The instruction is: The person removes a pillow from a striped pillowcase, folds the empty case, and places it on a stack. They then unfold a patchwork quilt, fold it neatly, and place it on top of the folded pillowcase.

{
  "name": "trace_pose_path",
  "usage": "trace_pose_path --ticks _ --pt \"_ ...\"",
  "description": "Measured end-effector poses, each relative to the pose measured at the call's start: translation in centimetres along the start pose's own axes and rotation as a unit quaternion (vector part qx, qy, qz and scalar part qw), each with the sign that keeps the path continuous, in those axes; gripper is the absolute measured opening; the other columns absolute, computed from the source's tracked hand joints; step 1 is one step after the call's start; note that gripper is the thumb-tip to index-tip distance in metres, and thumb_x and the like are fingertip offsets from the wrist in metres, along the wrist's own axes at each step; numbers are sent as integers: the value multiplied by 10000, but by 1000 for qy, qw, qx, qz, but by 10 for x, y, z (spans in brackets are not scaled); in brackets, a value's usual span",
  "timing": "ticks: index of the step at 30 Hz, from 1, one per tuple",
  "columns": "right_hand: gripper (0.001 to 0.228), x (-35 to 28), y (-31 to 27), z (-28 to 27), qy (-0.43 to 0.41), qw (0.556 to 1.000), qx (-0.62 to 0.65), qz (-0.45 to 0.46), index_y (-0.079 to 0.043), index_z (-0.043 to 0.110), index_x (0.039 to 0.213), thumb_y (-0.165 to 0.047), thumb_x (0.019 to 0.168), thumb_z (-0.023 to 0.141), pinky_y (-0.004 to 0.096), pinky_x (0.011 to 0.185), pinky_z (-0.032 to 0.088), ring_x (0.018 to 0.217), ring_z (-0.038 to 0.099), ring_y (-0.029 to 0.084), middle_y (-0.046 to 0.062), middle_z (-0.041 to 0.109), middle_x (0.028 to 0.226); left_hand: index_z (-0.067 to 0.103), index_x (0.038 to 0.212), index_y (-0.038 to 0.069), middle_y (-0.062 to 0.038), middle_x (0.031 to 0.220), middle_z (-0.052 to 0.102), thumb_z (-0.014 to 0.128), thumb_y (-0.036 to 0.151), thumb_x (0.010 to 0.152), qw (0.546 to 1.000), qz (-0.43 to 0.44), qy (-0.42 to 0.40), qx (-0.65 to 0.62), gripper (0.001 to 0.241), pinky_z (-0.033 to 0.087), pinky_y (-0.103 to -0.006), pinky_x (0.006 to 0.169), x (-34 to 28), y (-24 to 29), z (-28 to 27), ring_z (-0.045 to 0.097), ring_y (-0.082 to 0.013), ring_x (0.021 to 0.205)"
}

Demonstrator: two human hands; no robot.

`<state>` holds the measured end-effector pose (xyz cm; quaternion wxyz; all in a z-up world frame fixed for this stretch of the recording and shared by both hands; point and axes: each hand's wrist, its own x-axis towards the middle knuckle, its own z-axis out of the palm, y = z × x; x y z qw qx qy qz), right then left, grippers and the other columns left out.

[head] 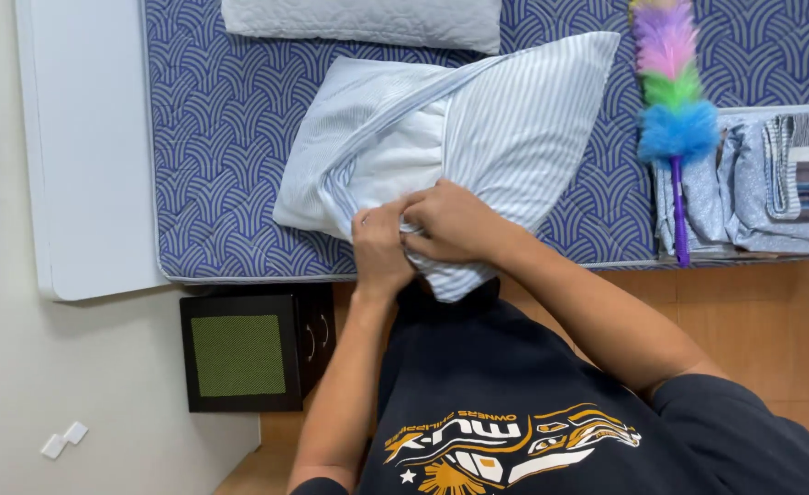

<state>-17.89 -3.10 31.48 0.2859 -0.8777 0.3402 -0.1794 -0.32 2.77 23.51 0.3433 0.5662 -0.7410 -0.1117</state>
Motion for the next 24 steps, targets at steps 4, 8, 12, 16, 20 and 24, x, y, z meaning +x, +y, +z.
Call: trace_pose_path --ticks 4,8,12,16,20,24 --pt "363 5 -1 -17 -40 999 -8 -36 -19 720 916 -380 875 726 458 793 506 839 655 365 141 700 938 661 1097 85 -100 1020 671 739 163 819 999 -1 -28 -18 299 501 -462 863 15 6 -35 640 -347 994" --pt "554 -11 21 -22 -33 999 -1 -37 -44 717 1119 -552 902 676 452 914 457 1022 621 356 158 668 1117 661 1029 79 -91 949 649 767 199 806 1000 1 -1 -31 275 512 -452 787 12 7 -38 643 -336 929" --pt "763 -30 37 0 -18 998 -52 -16 -39 691 1182 -699 799 683 514 1040 342 1109 575 367 164 651 1143 635 1006 60 -119 940 636 816 245 754 998 1 -4 -57 361 509 -468 769 6 8 -14 630 -363 913" --pt "827 -41 40 17 -61 993 -82 66 -30 687 1098 -762 715 705 545 1055 302 1068 588 330 131 670 1022 627 1019 59 -124 947 640 806 209 757 996 -17 -27 -79 351 516 -467 782 -20 -2 42 634 -363 911" --pt "700 -63 47 23 -109 964 -124 206 -63 710 887 -747 740 712 482 1083 348 1005 610 254 71 677 858 644 1083 95 -86 1016 658 782 133 791 993 -47 -79 -75 325 512 -450 824 -23 5 72 639 -333 960" --pt "548 -102 71 58 -22 971 -94 220 -80 703 814 -618 759 793 498 1128 329 1004 612 239 57 667 815 639 1131 104 -71 1090 615 769 57 699 994 47 -85 -48 454 473 -446 871 -22 20 78 597 -318 1040"
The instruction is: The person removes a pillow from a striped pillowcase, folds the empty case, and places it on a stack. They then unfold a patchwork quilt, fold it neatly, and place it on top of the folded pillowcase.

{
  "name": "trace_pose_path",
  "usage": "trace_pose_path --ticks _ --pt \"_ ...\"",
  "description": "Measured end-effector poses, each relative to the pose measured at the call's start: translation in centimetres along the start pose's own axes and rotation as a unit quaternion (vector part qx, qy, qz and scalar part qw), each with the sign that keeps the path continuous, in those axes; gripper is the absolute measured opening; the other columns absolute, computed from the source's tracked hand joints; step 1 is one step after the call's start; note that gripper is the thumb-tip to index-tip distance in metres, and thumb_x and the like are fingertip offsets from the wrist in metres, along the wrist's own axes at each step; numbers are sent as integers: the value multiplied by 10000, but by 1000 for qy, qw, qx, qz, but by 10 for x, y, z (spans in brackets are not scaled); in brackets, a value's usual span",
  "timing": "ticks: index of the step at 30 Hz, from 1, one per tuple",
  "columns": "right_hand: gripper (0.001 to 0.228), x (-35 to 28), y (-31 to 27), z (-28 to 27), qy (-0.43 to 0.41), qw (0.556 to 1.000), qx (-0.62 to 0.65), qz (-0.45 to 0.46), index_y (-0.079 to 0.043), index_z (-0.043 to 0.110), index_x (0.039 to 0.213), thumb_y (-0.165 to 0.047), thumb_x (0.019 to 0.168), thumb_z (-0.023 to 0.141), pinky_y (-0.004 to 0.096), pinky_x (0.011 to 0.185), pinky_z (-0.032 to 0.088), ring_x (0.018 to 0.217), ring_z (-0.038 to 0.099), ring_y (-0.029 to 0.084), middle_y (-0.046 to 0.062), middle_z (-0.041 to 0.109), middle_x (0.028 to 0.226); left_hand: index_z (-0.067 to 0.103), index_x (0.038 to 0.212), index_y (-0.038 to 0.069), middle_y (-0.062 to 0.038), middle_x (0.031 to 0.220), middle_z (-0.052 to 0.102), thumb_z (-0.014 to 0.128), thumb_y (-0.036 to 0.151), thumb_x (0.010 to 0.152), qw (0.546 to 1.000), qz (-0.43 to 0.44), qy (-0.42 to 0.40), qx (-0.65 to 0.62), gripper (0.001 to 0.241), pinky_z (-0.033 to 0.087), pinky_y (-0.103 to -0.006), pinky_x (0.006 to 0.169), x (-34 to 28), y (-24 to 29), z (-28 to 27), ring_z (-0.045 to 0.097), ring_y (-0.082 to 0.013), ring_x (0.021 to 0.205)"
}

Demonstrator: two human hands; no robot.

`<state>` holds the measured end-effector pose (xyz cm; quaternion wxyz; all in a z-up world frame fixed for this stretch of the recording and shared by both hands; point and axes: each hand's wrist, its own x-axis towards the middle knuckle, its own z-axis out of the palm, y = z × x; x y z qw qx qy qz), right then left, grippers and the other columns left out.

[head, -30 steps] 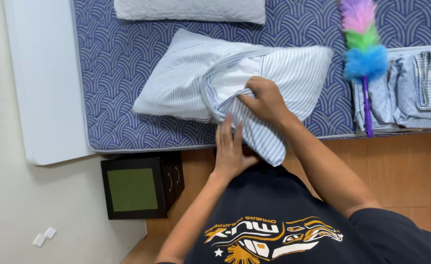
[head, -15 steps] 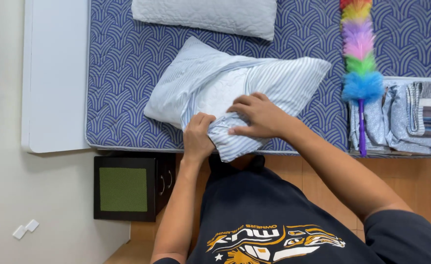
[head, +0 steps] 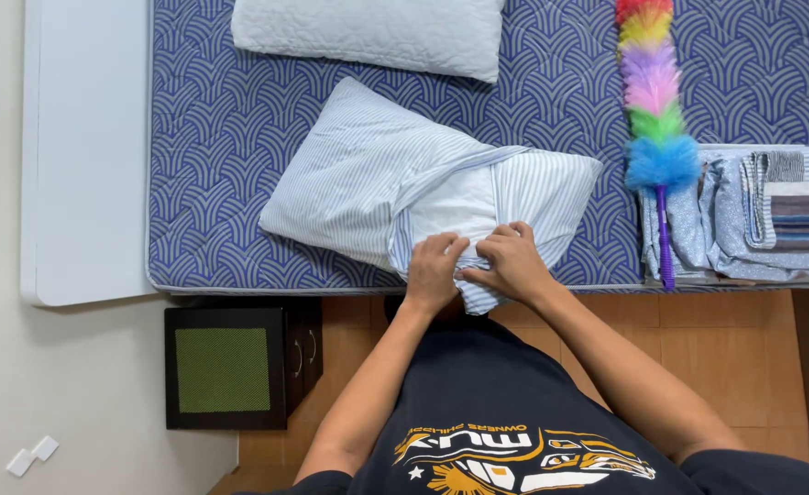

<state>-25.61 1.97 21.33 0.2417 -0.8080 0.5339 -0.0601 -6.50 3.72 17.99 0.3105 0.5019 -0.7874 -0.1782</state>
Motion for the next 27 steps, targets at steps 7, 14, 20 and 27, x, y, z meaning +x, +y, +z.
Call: trace_pose_path --ticks 7,14,20,27 --pt "878 -53 19 32 259 958 44 115 -8 519 1337 -510 719 889 535 1057 310 1244 470 468 246 377 1399 628 1208 115 -84 1071 573 753 5 676 999 12 14 -28 557 436 -439 854 27 6 27 560 -319 1014" --pt "568 -74 50 42 149 716 649 211 -87 435 1218 -70 806 826 279 845 512 944 499 114 41 432 1074 639 1153 92 -97 1116 594 648 -44 653 997 -63 -17 -50 518 399 -471 927 41 2 34 535 -338 1081" --pt "463 -52 31 38 88 805 577 105 -88 483 1159 6 843 807 263 774 499 870 518 107 5 493 962 663 1149 21 -168 1130 644 784 287 698 941 -159 -295 -51 537 450 -505 921 48 -40 14 596 -381 1111" --pt "531 24 -34 -13 267 963 42 -8 -97 621 1199 -82 687 762 431 801 415 951 587 320 151 651 1081 739 1040 16 -232 1056 707 736 315 735 952 -189 -239 -28 427 533 -498 907 4 0 -12 676 -442 1025"
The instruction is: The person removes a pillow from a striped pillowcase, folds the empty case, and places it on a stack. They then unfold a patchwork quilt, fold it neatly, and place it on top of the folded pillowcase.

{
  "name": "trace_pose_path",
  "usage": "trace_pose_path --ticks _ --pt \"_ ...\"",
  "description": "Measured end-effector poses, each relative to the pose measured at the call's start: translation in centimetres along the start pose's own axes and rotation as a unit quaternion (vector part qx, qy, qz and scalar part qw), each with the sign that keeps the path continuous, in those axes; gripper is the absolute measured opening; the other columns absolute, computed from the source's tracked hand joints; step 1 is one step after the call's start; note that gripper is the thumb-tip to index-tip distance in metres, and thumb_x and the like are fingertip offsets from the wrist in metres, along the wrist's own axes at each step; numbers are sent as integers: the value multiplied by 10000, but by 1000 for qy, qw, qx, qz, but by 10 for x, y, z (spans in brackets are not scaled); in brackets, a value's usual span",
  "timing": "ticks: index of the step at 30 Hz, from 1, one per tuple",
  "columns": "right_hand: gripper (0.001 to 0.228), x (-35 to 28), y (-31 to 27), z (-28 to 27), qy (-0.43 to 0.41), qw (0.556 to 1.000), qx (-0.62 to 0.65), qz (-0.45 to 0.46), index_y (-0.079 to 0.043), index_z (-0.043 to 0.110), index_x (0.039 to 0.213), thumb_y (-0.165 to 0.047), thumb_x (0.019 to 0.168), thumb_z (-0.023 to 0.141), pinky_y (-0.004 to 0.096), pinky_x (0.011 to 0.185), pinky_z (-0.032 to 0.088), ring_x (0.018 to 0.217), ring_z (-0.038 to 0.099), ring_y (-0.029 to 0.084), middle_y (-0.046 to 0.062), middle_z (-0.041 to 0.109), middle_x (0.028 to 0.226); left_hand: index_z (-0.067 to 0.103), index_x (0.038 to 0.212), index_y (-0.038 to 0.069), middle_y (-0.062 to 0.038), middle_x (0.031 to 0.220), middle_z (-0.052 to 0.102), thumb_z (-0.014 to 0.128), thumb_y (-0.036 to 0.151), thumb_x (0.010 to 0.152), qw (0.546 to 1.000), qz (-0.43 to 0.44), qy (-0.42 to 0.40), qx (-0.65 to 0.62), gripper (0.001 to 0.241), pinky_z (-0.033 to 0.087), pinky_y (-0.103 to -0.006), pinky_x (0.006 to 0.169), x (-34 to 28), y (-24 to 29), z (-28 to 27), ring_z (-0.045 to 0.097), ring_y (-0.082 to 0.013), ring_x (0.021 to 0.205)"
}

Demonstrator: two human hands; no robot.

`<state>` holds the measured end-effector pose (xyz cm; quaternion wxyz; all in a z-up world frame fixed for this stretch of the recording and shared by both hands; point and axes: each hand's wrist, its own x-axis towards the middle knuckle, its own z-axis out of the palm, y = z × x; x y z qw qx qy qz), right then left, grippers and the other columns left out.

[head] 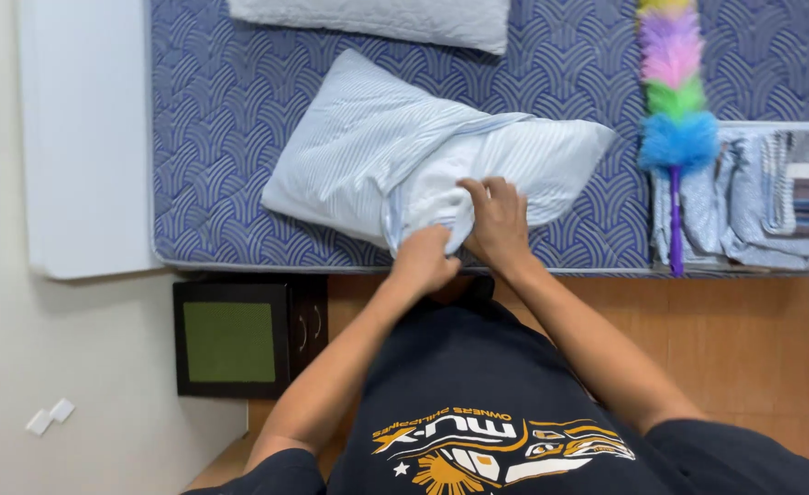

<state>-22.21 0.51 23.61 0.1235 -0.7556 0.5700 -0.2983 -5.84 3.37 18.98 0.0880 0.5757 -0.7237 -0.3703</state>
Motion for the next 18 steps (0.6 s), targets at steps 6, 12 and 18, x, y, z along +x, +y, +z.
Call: trace_pose_path --ticks 6,12,18 --pt "100 58 7 70 47 989 -34 -138 -124 639 968 -60 895 665 456 934 345 981 577 244 16 661 917 676 1045 -20 -212 1021 697 723 214 866 964 24 230 -130 299 546 -483 845 -9 -16 -18 689 -399 928" --pt "93 54 -5 57 20 990 27 -135 -78 582 871 -4 852 636 439 835 368 894 543 288 57 585 843 646 1290 83 -110 918 599 532 167 1032 923 -101 178 -325 294 563 -308 590 7 -41 -89 675 -192 617" --pt "120 17 -4 35 37 994 78 -66 -49 585 901 -6 816 657 406 805 405 861 504 311 96 550 856 563 1454 112 -113 1061 565 566 66 980 857 -37 -257 -445 476 599 -282 604 40 -71 -105 673 -156 719"
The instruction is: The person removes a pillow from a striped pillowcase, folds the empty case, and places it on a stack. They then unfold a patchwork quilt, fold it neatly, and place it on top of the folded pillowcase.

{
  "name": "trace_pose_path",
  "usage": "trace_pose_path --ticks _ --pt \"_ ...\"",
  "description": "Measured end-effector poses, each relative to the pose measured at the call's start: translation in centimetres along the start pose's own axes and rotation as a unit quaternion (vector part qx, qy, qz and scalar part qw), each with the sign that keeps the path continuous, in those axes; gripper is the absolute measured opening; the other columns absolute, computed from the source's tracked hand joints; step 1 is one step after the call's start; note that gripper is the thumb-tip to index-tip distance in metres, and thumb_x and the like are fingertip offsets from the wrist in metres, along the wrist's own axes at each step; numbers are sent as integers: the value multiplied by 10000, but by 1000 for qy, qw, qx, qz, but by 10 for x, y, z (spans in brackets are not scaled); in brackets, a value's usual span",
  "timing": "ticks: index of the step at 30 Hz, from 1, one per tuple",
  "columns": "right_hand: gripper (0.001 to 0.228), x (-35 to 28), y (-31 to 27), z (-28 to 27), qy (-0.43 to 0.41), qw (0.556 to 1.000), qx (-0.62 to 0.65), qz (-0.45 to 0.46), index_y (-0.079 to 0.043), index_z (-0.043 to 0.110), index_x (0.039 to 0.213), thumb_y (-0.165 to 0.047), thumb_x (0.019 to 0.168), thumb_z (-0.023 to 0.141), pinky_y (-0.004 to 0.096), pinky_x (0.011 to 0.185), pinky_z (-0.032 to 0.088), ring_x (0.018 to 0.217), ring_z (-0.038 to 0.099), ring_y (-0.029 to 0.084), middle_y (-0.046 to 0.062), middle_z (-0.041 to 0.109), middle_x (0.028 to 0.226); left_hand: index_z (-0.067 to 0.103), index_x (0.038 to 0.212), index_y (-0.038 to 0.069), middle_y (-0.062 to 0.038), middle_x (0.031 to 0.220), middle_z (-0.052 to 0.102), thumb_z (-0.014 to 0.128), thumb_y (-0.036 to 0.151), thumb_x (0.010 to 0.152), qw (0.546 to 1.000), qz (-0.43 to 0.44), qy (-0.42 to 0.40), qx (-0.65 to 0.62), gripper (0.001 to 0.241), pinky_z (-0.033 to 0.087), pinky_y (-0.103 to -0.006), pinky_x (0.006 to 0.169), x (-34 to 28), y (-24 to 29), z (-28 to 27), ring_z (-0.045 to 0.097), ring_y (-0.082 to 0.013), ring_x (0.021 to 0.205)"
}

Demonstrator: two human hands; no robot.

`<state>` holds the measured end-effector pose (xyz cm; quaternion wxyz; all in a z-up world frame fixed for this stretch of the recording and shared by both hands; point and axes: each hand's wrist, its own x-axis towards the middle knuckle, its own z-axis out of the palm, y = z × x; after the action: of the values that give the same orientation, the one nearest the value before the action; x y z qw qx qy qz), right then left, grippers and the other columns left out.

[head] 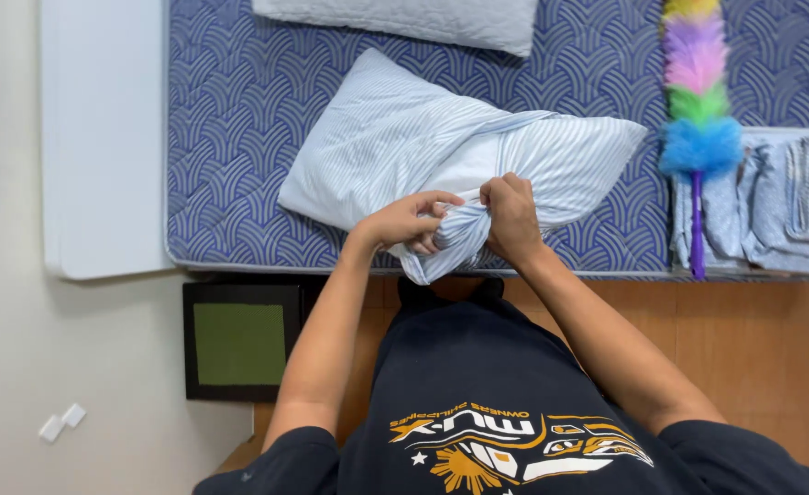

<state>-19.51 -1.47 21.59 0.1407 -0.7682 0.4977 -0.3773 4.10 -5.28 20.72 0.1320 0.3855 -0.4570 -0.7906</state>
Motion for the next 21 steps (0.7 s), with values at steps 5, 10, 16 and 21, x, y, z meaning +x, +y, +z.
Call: trace_pose_path --ticks 5,10,16,21 --pt "118 -8 -15 -23 -27 1000 -13 0 -65 626 895 -49 808 705 409 825 407 896 548 280 52 606 875 446 1505 167 -70 1202 532 577 -13 832 977 -43 -124 169 709 606 -294 647 16 32 23 688 -145 815" --pt "119 -15 -14 -32 -63 998 -18 11 -80 652 900 -17 802 678 394 852 413 948 563 267 28 631 921 527 1439 82 -25 1326 484 608 9 814 933 -7 -176 314 635 599 -318 714 32 24 18 678 -160 790" --pt "167 -10 -31 -23 52 988 -117 89 -80 606 948 15 824 665 404 873 384 1000 556 303 96 578 988 511 1510 110 -79 1168 534 574 76 909 976 48 -151 148 606 556 -302 730 35 -2 -3 559 -147 787" --pt "298 -19 -20 -22 38 917 -178 356 -58 572 1075 -168 840 719 436 823 430 977 590 374 187 619 1000 551 1472 88 -58 1174 564 605 113 961 942 237 -48 235 514 455 -286 902 54 -42 13 519 -155 970"
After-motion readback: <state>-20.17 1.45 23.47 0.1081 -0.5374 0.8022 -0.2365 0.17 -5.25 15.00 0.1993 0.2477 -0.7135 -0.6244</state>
